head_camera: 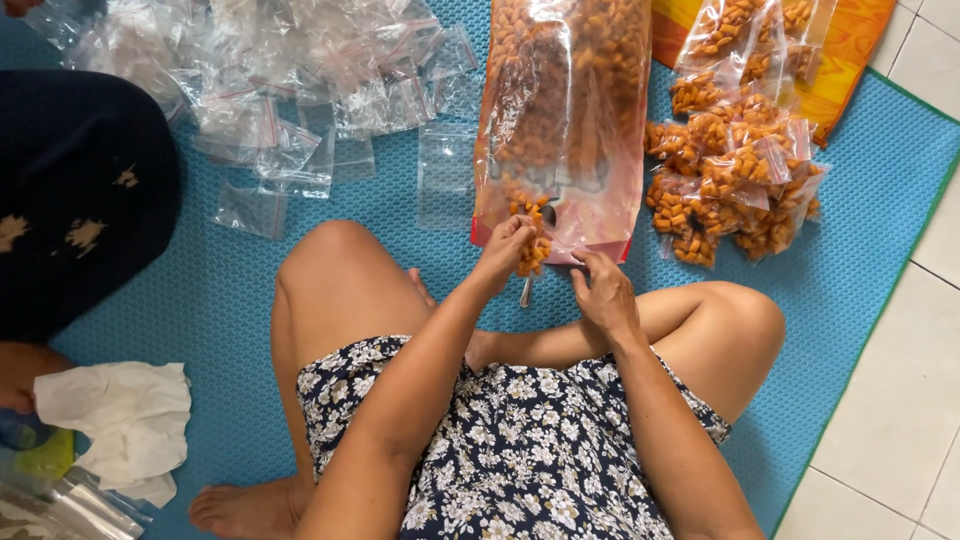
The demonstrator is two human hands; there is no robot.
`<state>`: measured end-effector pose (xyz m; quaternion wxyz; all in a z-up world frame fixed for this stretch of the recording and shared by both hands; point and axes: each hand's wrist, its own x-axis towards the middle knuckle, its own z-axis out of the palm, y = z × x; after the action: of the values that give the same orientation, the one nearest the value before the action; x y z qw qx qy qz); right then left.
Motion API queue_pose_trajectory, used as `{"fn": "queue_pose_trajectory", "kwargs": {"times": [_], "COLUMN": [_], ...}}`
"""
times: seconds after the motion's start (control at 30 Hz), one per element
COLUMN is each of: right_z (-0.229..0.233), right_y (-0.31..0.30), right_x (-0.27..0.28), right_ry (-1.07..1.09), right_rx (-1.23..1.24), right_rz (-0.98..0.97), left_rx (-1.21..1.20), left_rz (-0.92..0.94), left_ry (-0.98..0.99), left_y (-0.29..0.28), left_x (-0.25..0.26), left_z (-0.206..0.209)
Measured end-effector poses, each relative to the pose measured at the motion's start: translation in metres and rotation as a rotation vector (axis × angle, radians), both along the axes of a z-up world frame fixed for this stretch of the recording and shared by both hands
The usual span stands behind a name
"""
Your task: Packaging small snacks into individual plastic bags using a spoon
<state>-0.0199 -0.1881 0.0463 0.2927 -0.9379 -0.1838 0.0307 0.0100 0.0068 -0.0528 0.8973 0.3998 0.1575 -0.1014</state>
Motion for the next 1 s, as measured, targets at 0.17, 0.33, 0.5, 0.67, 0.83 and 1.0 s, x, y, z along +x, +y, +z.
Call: {"fn": "queue_pose_trajectory", "kwargs": {"times": [0.17, 0.33, 0.5, 0.67, 0.83, 1.0], "right_z": [-0.001, -0.006, 0.001, 0.04, 0.049, 0.109], "right_y": [0.001, 0.0, 0.007, 0.027, 0.009, 0.005], "right_x": [0.002, 0.004, 0.002, -0.002, 0.007, 0.004], "right_ry": [0.011, -0.003, -0.031, 0.055, -0.089, -0.008], "right_rx": [0.003, 0.017, 0.079, 0.415, 0.283, 0.244], "right_rz": [-0.002, -0.008, -0.031, -0.139, 0.002, 0.161], "left_rx": [0.03, 0.061, 0.032, 0.016, 0.099, 0.124], "left_rz": [0.008, 0.017, 0.038, -0.033, -0.195, -0.239], "left_ry": [0.041, 0.045, -0.044, -0.163, -0.264, -0.418], "left_y": [-0.002, 0.006, 0.002, -0.008, 0.01, 0.017], "left_x": [0.01, 0.0, -0.004, 0.002, -0.024, -0.022], "left_z": [-0.03, 0.019, 0.026, 0.012, 0.106, 0.127]}}
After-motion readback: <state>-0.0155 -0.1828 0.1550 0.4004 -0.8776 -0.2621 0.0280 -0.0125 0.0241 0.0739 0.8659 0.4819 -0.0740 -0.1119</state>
